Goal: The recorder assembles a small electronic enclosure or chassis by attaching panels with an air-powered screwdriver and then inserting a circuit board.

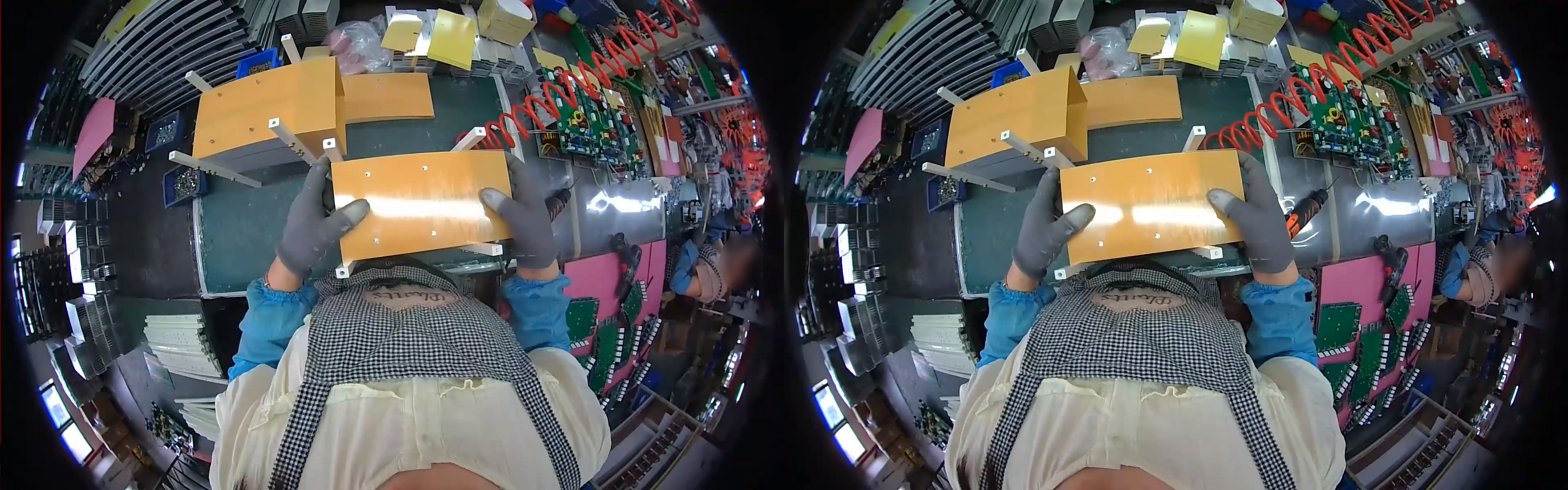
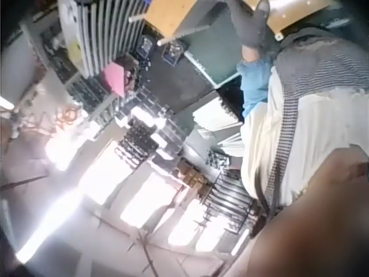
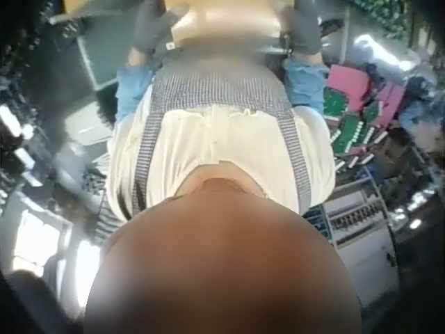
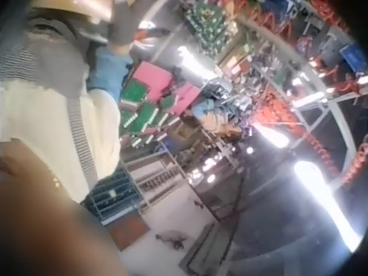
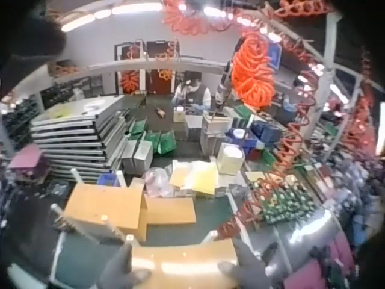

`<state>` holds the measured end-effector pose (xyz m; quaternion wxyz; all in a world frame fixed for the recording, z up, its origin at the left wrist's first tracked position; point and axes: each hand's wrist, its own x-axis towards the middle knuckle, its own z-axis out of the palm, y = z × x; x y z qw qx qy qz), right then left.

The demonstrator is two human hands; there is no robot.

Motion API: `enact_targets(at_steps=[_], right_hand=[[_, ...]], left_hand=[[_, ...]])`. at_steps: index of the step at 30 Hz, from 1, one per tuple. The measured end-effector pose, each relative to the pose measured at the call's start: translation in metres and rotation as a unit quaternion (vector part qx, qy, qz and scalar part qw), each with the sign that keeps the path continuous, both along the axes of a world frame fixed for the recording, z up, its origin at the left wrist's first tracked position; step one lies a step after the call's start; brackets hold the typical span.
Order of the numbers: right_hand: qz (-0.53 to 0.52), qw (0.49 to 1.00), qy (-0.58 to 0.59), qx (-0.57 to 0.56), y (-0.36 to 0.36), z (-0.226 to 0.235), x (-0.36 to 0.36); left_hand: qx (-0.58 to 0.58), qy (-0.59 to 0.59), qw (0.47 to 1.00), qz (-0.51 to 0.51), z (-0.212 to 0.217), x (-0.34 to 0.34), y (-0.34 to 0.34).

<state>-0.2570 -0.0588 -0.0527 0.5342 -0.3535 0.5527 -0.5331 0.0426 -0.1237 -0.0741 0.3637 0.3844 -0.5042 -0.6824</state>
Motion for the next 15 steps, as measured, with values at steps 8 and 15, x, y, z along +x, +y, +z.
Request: enact_targets(at_steps=[8,15], right_hand=[[0.031,0.999,0.007,0.038,0.0075,0.0027,-0.0048],[0.04,0.999,0.022,0.023,0.0051,-0.0001,-0.0036]], left_hand=[[-0.005,0.002,1.0,0.026,0.0007,-0.0026,0.0066],[0.0,0.035,0.998,0.058,-0.0016,-0.008,0.0087]])
